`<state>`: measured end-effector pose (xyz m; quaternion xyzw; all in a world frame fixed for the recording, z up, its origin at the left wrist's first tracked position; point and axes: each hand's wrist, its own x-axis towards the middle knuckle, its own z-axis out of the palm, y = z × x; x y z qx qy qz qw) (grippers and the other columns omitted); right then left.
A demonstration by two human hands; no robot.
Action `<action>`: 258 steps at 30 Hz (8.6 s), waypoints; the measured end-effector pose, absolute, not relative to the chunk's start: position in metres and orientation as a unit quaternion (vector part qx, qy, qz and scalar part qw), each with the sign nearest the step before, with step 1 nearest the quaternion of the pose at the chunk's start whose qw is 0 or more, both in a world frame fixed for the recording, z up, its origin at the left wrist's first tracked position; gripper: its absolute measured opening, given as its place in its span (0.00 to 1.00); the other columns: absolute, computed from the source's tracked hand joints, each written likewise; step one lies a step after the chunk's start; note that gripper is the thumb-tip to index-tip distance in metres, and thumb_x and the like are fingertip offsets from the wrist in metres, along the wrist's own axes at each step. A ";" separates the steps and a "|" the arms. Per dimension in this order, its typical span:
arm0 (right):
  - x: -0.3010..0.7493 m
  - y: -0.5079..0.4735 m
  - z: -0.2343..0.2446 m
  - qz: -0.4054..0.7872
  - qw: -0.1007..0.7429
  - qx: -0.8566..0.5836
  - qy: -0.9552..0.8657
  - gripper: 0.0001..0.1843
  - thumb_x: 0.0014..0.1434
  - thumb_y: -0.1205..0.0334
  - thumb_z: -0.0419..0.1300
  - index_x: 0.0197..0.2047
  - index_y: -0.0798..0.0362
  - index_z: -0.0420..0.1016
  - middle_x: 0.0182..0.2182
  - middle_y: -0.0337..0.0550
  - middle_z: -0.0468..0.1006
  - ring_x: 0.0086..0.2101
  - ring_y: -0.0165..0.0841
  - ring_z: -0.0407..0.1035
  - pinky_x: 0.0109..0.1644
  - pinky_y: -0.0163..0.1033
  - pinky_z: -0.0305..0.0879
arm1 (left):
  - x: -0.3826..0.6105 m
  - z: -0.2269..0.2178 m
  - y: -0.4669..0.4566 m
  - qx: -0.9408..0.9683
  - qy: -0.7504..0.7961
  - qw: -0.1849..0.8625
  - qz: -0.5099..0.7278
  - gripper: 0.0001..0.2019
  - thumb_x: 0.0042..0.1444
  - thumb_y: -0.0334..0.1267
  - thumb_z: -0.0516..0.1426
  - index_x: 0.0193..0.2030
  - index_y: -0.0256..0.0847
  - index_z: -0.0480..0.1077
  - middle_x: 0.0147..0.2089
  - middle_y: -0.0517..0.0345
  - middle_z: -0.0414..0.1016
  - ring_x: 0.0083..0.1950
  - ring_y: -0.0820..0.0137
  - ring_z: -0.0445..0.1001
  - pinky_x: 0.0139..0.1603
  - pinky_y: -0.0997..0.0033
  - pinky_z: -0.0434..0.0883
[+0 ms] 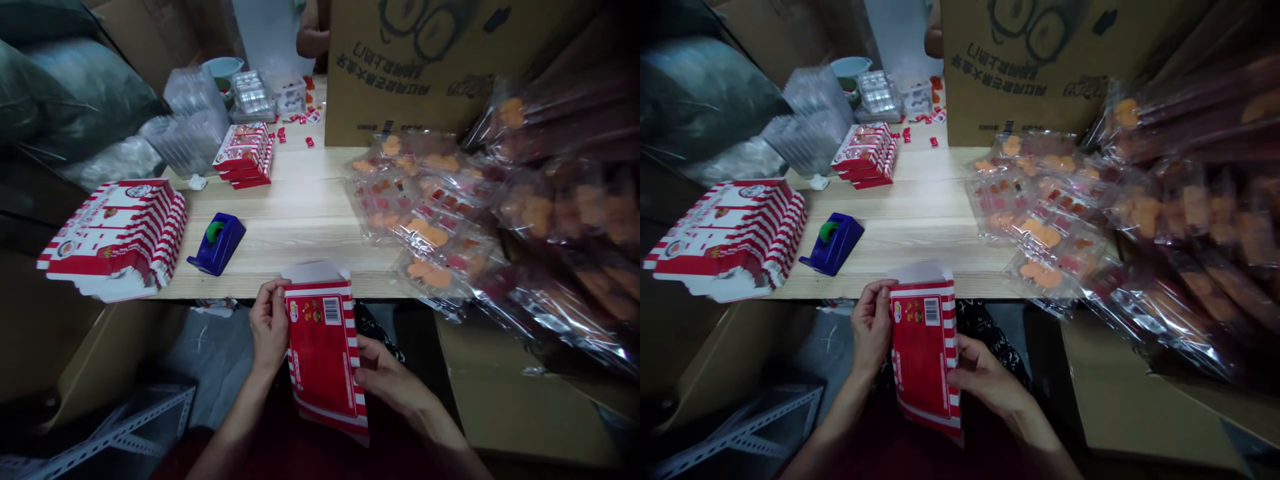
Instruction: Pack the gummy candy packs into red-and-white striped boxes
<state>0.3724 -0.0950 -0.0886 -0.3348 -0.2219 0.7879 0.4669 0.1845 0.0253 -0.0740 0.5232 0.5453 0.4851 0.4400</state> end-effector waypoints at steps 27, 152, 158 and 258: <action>0.406 -0.019 -0.093 0.605 0.492 -0.532 -0.330 0.13 0.56 0.47 0.73 0.39 0.46 0.86 0.40 0.42 0.86 0.39 0.36 0.77 0.47 0.42 0.74 | 0.157 -0.084 0.020 0.505 0.493 0.581 0.406 0.12 0.64 0.47 0.62 0.39 0.40 0.73 0.34 0.59 0.77 0.34 0.70 0.75 0.37 0.74 0.70; 0.398 -0.032 -0.067 0.470 0.413 -0.521 -0.581 0.13 0.68 0.51 0.61 0.53 0.33 0.84 0.53 0.42 0.84 0.55 0.46 0.77 0.61 0.57 0.74 | 0.119 -0.051 0.042 0.675 0.435 0.491 0.337 0.18 0.68 0.40 0.59 0.64 0.48 0.71 0.63 0.49 0.75 0.64 0.59 0.73 0.65 0.56 0.70; 0.404 -0.030 -0.096 0.488 0.386 -0.506 -0.597 0.15 0.65 0.44 0.62 0.51 0.34 0.85 0.52 0.45 0.85 0.54 0.51 0.78 0.57 0.59 0.77 | 0.056 -0.064 0.114 0.606 0.668 0.156 0.402 0.24 0.52 0.41 0.69 0.55 0.41 0.71 0.62 0.43 0.68 0.67 0.51 0.63 0.70 0.47 0.58; 0.417 0.058 -0.133 0.109 0.480 -0.694 -0.525 0.18 0.69 0.53 0.56 0.55 0.52 0.79 0.48 0.53 0.82 0.49 0.50 0.72 0.58 0.62 0.67 | 0.224 -0.058 0.256 0.809 0.484 0.234 0.236 0.11 0.67 0.38 0.55 0.51 0.41 0.76 0.54 0.44 0.79 0.59 0.55 0.74 0.65 0.53 0.65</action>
